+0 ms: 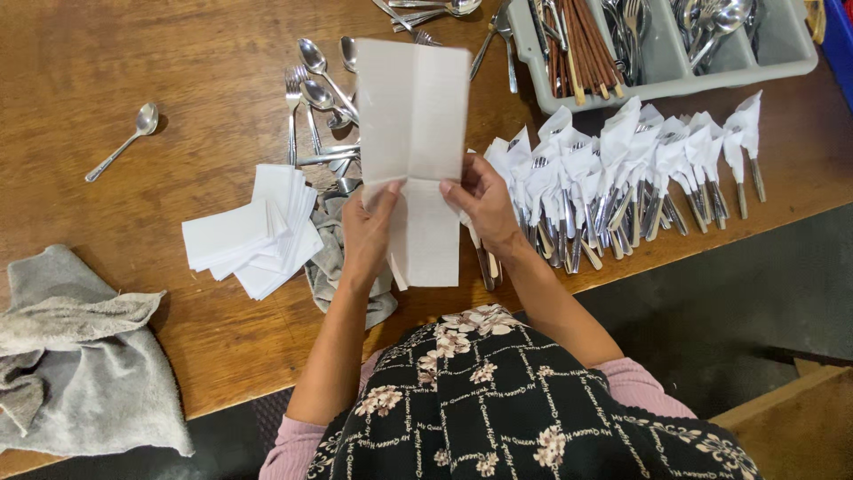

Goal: The person takes paper napkins from a stack and wraps spoons and forks inside them by hand, placing the wrapped cutlery alongside other utensils on the table.

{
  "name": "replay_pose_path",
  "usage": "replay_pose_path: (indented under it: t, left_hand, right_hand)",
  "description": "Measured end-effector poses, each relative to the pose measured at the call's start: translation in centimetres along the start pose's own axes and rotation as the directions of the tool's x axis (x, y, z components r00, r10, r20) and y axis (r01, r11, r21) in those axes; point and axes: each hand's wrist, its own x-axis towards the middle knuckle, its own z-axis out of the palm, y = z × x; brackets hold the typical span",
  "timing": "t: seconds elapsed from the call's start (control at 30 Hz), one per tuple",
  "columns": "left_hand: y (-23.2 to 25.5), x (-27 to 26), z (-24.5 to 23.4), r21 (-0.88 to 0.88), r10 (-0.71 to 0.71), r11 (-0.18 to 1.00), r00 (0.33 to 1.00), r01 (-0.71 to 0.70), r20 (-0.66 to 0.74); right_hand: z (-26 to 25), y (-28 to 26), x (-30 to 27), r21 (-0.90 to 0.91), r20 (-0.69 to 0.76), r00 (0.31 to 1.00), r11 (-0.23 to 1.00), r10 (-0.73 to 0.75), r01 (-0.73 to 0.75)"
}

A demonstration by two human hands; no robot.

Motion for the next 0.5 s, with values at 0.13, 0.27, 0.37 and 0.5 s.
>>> replay_pose_path:
  t: [0.13, 0.27, 0.37, 0.5]
  left_hand:
    - [-0.1, 0.2, -0.7, -0.135, 0.001, 0.991, 0.999, -0.007, -0.041]
    - [-0.6, 0.7, -2.2, -0.189, 0.012, 0.982, 0.999, -0.018, -0.034]
    - [-1.1, 1.3, -3.0, -0.305, -0.024, 0.952, 0.999, 0.016, -0.022]
    - [-1.0, 1.6, -3.4, -0.408, -0.014, 0.912, 0.999, 0.027, 0.036]
  right_hand:
    - [-0.2, 1.0, 0.4, 0.147, -0.031, 0.999, 0.988, -0.044, 0.048]
    - [-0.3, 2.1, 0.2, 0.202, -0.002, 0.999, 0.978, -0.043, 0.042]
    - [-0.6, 3.0, 0.1, 0.269, 0.036, 0.995, 0.960, -0.094, 0.081]
    - [-1.8, 4.3, 0.0, 0.329, 0.013, 1.000, 0.944, -0.004, 0.000]
